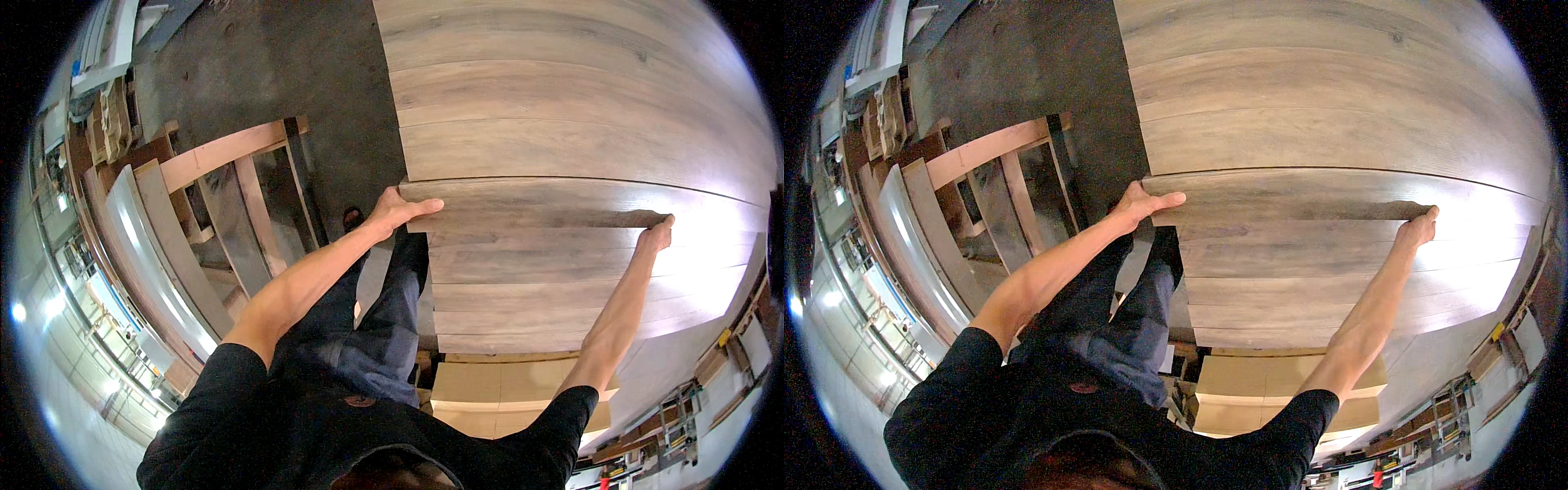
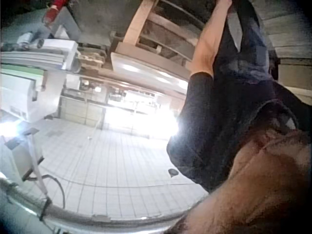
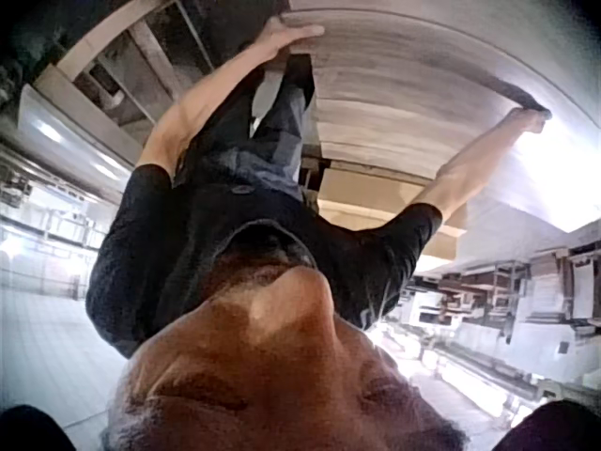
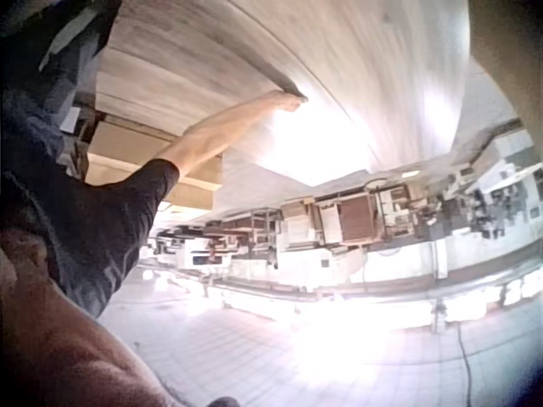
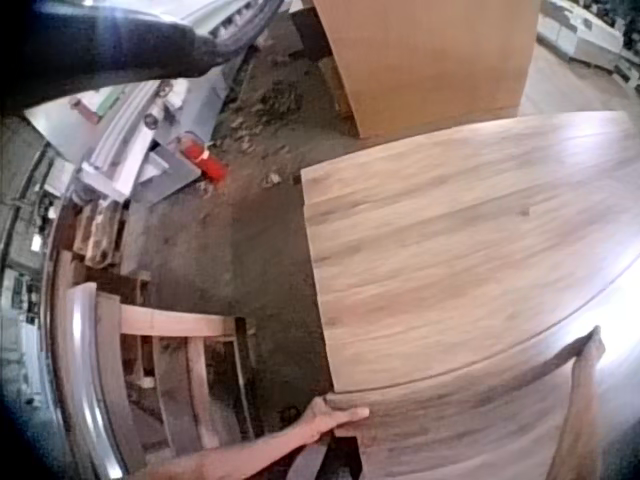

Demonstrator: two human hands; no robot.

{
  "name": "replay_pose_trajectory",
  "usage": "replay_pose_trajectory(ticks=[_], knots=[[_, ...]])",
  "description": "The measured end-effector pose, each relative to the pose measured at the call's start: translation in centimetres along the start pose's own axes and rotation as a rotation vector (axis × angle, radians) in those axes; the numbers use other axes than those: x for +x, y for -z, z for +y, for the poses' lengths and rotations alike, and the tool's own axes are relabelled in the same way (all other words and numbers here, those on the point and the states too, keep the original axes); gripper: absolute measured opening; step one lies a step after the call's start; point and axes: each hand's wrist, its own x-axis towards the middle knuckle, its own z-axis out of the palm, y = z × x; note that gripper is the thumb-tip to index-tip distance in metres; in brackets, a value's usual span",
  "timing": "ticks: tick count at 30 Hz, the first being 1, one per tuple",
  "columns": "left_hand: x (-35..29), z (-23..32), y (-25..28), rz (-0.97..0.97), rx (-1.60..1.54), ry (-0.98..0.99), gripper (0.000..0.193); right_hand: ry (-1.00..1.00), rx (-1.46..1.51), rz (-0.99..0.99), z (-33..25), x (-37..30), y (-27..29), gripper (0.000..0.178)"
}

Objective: The person repeatedly picks up long wooden planks from a workbench, inspects them, and places them back down. They also use a utility knife to scrape the surface of a plank. The task involves handling the planks one at a time in a repetitive cycle.

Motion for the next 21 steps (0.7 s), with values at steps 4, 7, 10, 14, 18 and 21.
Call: replay_pose_trajectory(ticks=[4,7,10,14,18,21], knots=[[0.5,1.6,0.0,-0.027,0.13,0.079,0.079,0.023,-0.022,-0.018,-0.1,0.4,-0.7,0.044],[1.1,1.0,-0.7,0.062,0.289,-0.064,0.076,-0.006,0.016,-0.014,-0.2,1.4,-0.6,0.043],[1.0,3.4,-0.4,0.01,0.525,0.081,0.077,0.022,-0.101,-0.151,0.3,3.9,2.1,0.044],[1.7,0.3,-0.4,0.072,0.241,0.04,0.077,0.141,-0.019,-0.115,1.9,3.4,0.9,0.036],[1.3,0.0,-0.9,0.125,0.147,0.09,0.079,-0.097,0.131,0.034,-2.0,-0.5,-1.5,0.022],[0.5,0.7,-2.2,0.115,-0.015,0.034,0.08,-0.11,0.206,0.071,-3.2,-1.5,-1.7,0.02]])
